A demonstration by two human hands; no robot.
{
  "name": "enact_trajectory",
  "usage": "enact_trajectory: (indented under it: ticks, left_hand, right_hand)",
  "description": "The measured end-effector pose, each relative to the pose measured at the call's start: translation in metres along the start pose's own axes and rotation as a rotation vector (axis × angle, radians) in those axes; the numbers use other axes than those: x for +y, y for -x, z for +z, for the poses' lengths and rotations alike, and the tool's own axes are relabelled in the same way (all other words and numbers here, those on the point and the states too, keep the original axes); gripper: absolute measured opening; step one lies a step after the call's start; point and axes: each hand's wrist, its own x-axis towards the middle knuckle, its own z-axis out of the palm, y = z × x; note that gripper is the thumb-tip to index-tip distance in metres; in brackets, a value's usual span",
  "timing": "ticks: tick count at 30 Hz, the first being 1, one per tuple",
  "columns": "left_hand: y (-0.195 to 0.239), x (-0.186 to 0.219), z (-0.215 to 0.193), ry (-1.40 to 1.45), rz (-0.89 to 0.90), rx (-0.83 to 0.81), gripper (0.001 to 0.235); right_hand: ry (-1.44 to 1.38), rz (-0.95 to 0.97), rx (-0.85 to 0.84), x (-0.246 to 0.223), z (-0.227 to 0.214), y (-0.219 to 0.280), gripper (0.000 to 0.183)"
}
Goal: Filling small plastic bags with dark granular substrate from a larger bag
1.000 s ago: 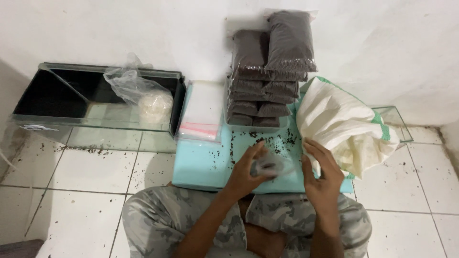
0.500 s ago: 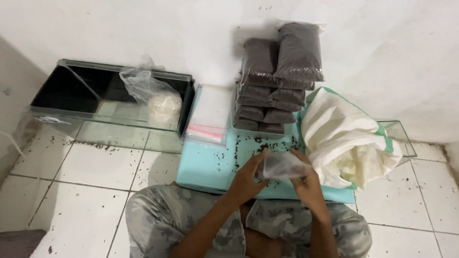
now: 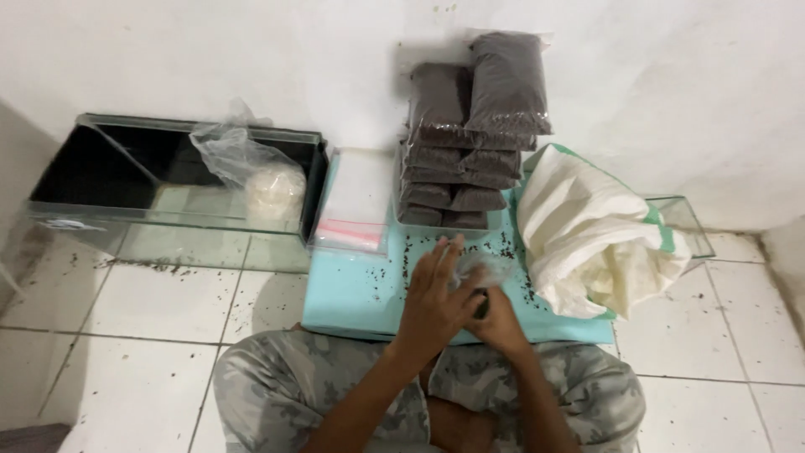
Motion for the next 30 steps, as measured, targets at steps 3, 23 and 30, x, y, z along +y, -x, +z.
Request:
enact_trajectory:
  ticks: [3,23,30]
  left_hand:
    - [-0.001,0.009,-0.008,0.202,-0.008,0.027,0.028]
    - [0.006,-0.045,-0.039,0.95,-0.532,-0.613,0.127]
    - [-0.004,-0.032,-0.037,0.918,-0.608,-0.82,0.114]
  right_hand:
    - [-0.161,-0.002,0.004,-0.114,-0.01,0.003,0.086]
    - [-0.166,0.138,0.291,-0.082,0.026,-0.007,0.109]
    - [-0.261,-0.063,0.239,-0.117,-0.004,-0.006,0.112]
